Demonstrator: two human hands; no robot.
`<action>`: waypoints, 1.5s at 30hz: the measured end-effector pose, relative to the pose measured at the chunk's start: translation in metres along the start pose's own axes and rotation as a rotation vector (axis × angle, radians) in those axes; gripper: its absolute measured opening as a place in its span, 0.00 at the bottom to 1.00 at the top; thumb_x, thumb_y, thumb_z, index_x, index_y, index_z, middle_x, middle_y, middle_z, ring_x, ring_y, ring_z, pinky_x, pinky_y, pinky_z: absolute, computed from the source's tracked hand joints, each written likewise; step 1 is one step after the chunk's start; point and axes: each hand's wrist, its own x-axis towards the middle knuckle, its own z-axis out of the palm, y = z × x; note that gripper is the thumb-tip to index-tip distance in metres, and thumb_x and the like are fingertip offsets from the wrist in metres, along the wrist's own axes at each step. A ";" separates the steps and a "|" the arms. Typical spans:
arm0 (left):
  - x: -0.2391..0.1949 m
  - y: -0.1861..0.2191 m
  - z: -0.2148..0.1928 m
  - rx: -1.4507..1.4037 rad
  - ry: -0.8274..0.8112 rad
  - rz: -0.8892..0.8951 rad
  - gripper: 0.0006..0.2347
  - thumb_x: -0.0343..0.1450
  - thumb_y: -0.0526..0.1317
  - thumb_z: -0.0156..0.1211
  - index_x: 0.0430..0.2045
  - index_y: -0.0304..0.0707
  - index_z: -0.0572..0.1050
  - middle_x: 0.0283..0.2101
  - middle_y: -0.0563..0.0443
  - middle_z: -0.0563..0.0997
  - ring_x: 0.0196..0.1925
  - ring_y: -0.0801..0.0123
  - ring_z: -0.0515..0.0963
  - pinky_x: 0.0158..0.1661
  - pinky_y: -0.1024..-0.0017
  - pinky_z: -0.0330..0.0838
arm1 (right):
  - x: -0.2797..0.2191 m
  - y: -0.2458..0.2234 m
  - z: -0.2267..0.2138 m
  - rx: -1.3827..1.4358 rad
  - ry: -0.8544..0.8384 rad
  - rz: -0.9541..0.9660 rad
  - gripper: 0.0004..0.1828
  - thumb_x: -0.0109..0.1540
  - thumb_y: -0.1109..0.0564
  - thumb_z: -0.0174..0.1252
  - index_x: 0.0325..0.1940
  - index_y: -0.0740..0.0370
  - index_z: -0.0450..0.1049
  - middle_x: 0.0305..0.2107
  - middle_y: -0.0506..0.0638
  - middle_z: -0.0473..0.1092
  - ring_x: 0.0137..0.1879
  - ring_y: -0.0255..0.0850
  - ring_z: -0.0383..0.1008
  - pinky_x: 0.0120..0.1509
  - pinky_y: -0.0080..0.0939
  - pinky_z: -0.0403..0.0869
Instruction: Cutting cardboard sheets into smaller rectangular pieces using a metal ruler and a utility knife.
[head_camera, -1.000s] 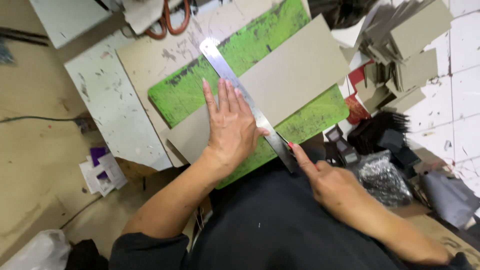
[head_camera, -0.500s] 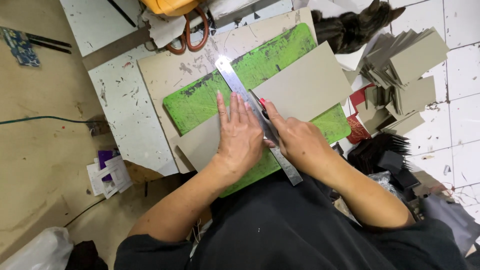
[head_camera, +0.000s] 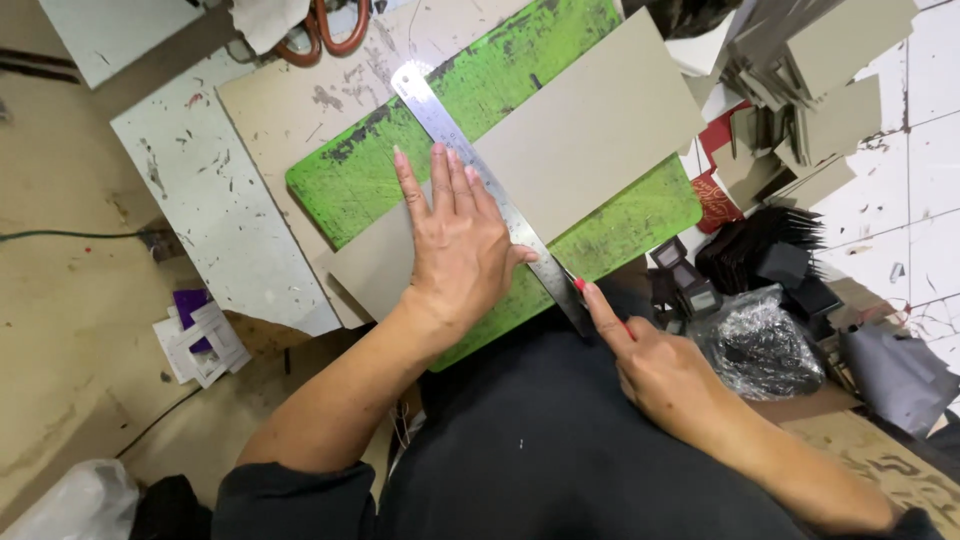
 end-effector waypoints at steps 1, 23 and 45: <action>0.000 0.000 0.000 0.002 -0.015 0.002 0.43 0.66 0.68 0.62 0.55 0.15 0.72 0.61 0.14 0.71 0.72 0.28 0.61 0.64 0.22 0.20 | -0.003 -0.001 -0.003 -0.015 -0.015 0.002 0.43 0.62 0.58 0.43 0.83 0.52 0.43 0.29 0.60 0.71 0.31 0.64 0.79 0.35 0.60 0.79; -0.001 0.002 0.015 -0.019 0.124 -0.024 0.41 0.59 0.60 0.71 0.53 0.13 0.73 0.59 0.15 0.73 0.70 0.28 0.64 0.66 0.22 0.29 | 0.110 -0.034 -0.075 -0.071 0.197 -0.161 0.39 0.66 0.49 0.49 0.81 0.57 0.48 0.24 0.62 0.71 0.30 0.66 0.79 0.35 0.63 0.78; -0.004 0.002 0.000 -0.062 0.069 -0.033 0.44 0.59 0.63 0.71 0.53 0.12 0.72 0.59 0.13 0.72 0.70 0.27 0.63 0.64 0.20 0.26 | 0.091 -0.034 -0.068 0.088 0.220 -0.127 0.37 0.67 0.57 0.41 0.82 0.52 0.47 0.27 0.62 0.71 0.34 0.67 0.78 0.39 0.66 0.76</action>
